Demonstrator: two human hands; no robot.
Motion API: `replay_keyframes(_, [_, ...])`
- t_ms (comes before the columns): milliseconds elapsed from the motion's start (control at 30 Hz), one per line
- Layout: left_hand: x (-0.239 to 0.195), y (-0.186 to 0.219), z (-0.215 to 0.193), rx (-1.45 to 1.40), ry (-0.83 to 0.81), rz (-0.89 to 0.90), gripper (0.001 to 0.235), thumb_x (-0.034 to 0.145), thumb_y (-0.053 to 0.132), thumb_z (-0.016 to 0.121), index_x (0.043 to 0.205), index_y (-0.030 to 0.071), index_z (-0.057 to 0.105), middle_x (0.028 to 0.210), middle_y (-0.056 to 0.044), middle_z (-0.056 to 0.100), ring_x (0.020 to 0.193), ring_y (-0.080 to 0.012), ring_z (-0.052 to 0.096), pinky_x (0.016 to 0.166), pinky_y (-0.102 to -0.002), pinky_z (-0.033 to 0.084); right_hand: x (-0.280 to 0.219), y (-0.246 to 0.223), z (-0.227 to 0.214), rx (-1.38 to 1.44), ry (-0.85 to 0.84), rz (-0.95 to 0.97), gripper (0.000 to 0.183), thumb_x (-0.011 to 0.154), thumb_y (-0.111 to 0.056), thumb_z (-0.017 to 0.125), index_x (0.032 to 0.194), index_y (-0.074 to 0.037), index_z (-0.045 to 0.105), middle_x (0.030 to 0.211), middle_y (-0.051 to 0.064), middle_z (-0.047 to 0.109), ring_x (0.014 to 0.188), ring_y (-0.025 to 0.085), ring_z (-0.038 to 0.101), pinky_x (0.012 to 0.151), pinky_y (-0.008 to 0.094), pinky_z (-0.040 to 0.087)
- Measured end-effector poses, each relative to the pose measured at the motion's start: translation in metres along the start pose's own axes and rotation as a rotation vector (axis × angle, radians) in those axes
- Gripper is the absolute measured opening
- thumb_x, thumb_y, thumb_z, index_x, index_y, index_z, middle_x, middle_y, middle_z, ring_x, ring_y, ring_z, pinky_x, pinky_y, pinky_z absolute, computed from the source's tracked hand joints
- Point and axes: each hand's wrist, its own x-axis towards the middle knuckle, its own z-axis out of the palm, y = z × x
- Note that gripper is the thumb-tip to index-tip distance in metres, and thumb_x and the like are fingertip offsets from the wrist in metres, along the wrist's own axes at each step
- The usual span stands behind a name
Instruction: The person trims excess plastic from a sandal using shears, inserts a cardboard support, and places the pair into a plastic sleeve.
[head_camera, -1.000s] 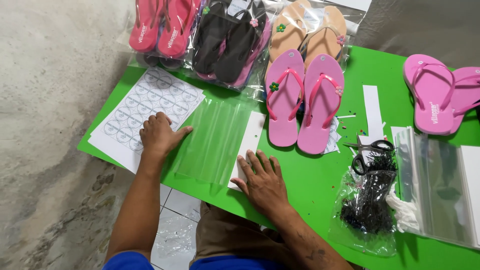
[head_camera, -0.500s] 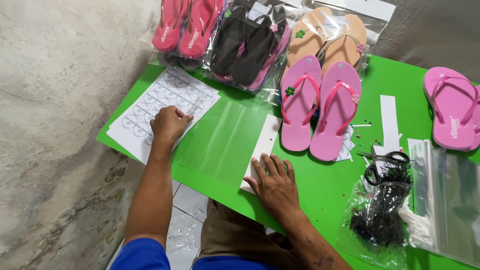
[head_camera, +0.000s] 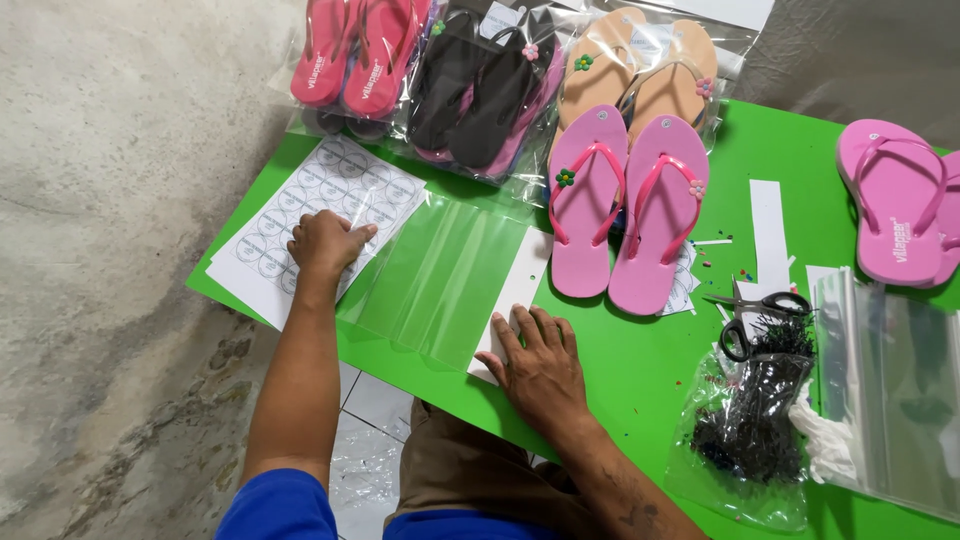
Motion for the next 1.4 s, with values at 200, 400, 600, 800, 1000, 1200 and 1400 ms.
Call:
replay_keyframes(200, [0.009,0.001,0.012,0.133,0.274,0.041,0.047,0.082,0.033,0.088,0.11,0.005,0.063,0.123,-0.028,0.055,0.123,-0.0492,0.054,0.103,-0.061,0.038,0.001,-0.002,-0.006,0.017,0.005,0.009,0.053,0.103,-0.059,0.047,0.126,-0.017,0.07,0.124,0.016,0.065,0.125,0.034,0.059,0.107,0.051,0.036])
replay_keyframes(400, [-0.112,0.056,0.015,0.108,0.336,0.597,0.061,0.102,0.048,0.061,0.141,0.002,0.051,0.145,-0.03,0.048,0.141,-0.0436,0.043,0.118,-0.06,0.028,-0.003,0.002,0.006,0.04,0.032,0.015,0.052,0.104,-0.057,0.047,0.128,-0.015,0.069,0.124,0.018,0.065,0.125,0.037,0.059,0.107,0.054,0.036])
replay_keyframes(600, [-0.134,0.048,0.04,0.268,0.105,0.578,0.088,0.094,0.081,0.04,0.155,0.018,0.046,0.162,-0.03,0.035,0.151,-0.046,0.03,0.124,-0.064,0.013,-0.004,0.002,0.004,0.044,0.081,0.005,0.05,0.104,-0.055,0.048,0.125,-0.015,0.07,0.123,0.017,0.065,0.121,0.037,0.061,0.101,0.051,0.041])
replay_keyframes(800, [-0.114,0.024,0.042,0.295,-0.025,0.299,0.099,0.097,0.085,0.022,0.163,0.011,0.029,0.165,-0.029,0.027,0.155,-0.0441,0.021,0.126,-0.063,0.006,-0.005,0.002,0.009,0.05,0.099,0.019,0.049,0.103,-0.055,0.049,0.123,-0.016,0.071,0.122,0.016,0.064,0.121,0.036,0.06,0.099,0.049,0.042])
replay_keyframes(1000, [-0.117,0.036,0.054,0.106,0.211,0.304,0.093,0.091,0.071,0.056,0.158,0.009,0.038,0.161,-0.034,0.03,0.151,-0.0495,0.026,0.123,-0.065,0.01,-0.004,0.003,0.004,0.086,0.106,0.029,0.05,0.105,-0.054,0.045,0.121,-0.015,0.071,0.118,0.016,0.064,0.117,0.035,0.061,0.094,0.048,0.044])
replay_keyframes(1200, [-0.155,0.099,0.059,-0.389,0.195,0.318,0.073,0.093,0.048,0.074,0.148,0.008,0.049,0.133,-0.023,0.054,0.125,-0.0421,0.053,0.104,-0.056,0.043,-0.005,0.008,0.008,0.091,0.145,0.019,0.044,0.109,-0.047,0.04,0.12,-0.016,0.069,0.116,0.014,0.064,0.115,0.034,0.062,0.092,0.045,0.046])
replay_keyframes(1400, [-0.171,0.149,0.086,-0.628,-0.046,0.235,0.072,0.084,0.052,0.081,0.139,0.014,0.057,0.105,-0.012,0.067,0.07,-0.0247,0.066,0.067,-0.036,0.052,0.006,0.032,-0.017,0.201,0.268,0.2,0.038,0.107,-0.041,0.048,0.126,-0.015,0.068,0.115,0.015,0.067,0.108,0.035,0.066,0.089,0.047,0.05])
